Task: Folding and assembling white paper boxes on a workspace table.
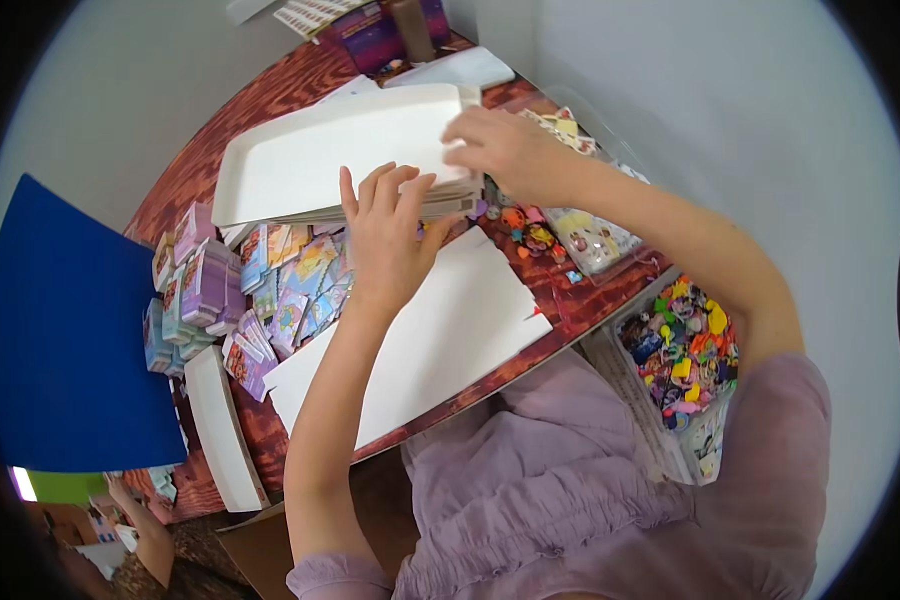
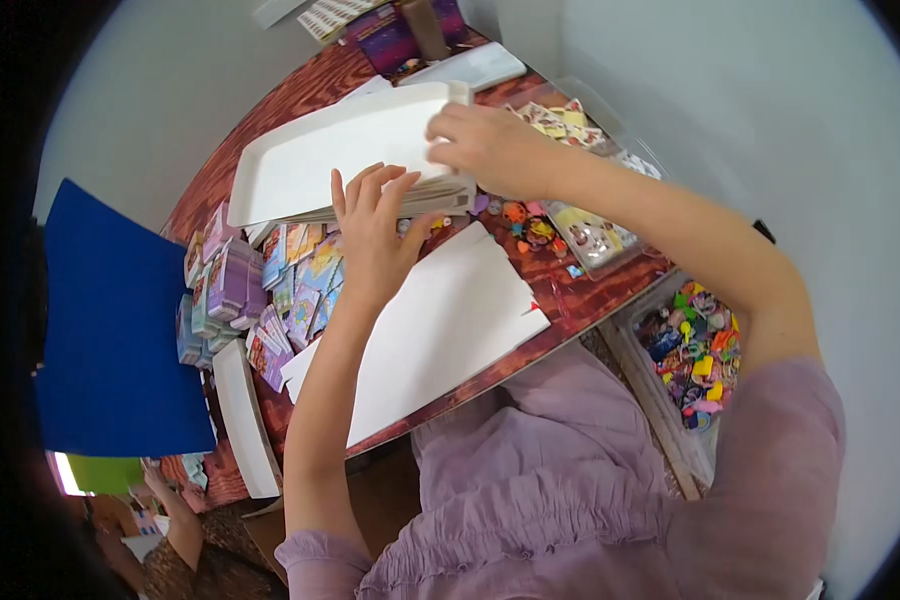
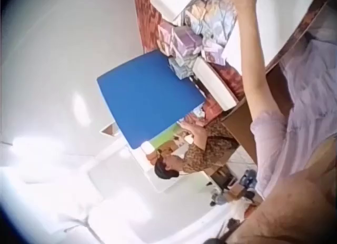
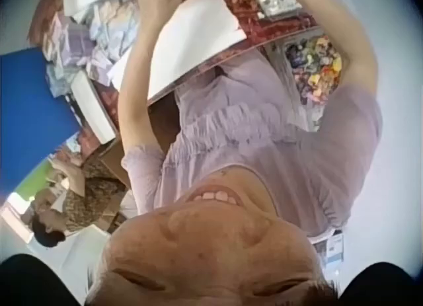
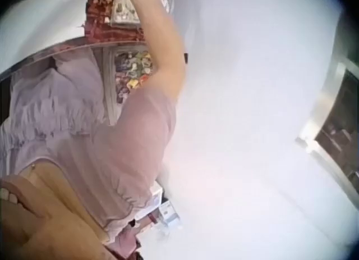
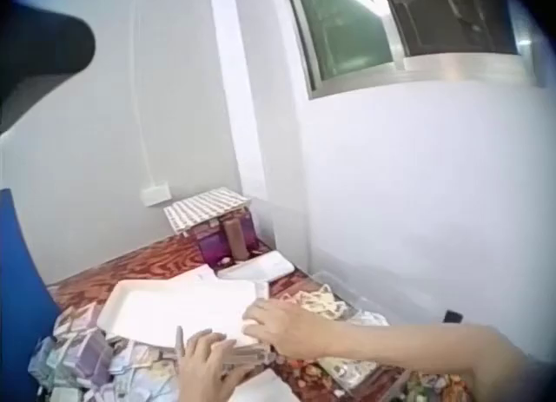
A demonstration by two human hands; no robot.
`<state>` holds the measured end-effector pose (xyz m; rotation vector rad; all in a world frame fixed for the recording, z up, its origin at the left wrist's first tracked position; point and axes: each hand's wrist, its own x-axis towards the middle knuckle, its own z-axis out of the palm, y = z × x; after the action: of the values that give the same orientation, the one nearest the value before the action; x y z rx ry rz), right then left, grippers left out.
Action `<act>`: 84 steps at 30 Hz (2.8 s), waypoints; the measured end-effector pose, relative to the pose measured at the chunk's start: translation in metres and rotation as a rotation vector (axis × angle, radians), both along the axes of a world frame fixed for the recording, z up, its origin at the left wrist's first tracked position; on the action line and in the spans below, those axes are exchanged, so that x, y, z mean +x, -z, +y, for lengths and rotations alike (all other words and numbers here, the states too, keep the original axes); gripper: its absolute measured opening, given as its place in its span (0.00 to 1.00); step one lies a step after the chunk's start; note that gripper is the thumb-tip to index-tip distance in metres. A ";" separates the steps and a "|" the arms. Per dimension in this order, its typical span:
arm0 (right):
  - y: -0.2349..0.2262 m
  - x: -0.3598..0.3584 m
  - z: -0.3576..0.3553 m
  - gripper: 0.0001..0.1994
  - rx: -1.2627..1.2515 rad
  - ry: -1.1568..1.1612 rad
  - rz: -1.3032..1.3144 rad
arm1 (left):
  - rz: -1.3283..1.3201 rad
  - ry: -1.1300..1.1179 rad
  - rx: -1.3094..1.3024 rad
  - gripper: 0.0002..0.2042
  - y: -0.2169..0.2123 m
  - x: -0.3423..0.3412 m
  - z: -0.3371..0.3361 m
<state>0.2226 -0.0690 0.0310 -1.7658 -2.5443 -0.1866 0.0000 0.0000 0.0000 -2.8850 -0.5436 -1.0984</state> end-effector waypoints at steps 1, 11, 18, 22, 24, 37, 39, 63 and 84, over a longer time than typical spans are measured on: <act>0.009 -0.002 -0.005 0.27 0.354 -0.025 0.197 | -0.007 0.038 -0.011 0.18 -0.001 0.004 -0.001; 0.155 -0.090 -0.022 0.31 0.425 0.683 1.469 | 0.035 0.161 0.012 0.02 0.000 0.030 0.035; 0.147 -0.099 -0.006 0.27 0.311 0.572 1.968 | 0.134 0.189 -0.092 0.02 -0.017 0.026 0.049; 0.146 -0.100 -0.002 0.27 0.287 0.511 2.101 | 0.187 0.204 -0.170 0.03 -0.031 0.031 0.056; 0.146 -0.101 -0.002 0.27 0.286 0.520 2.115 | 0.191 0.209 -0.194 0.03 -0.033 0.033 0.057; 0.125 -0.095 -0.012 0.26 0.190 0.537 2.277 | 0.140 0.250 -0.133 0.06 -0.033 0.035 0.065; 0.123 -0.097 -0.012 0.25 0.173 0.537 2.257 | 0.151 0.218 -0.135 0.06 -0.029 0.031 0.066; 0.126 -0.123 0.046 0.38 0.594 1.162 1.390 | 0.206 0.211 -0.218 0.07 -0.022 0.032 0.071; 0.119 -0.145 0.032 0.21 0.461 1.177 1.509 | 0.128 0.257 -0.356 0.06 -0.015 0.010 0.075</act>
<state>0.0775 -0.0366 -0.0881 -1.7463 -0.3373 0.3695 0.0101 0.0748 0.0154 -3.3856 -0.4080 -0.9085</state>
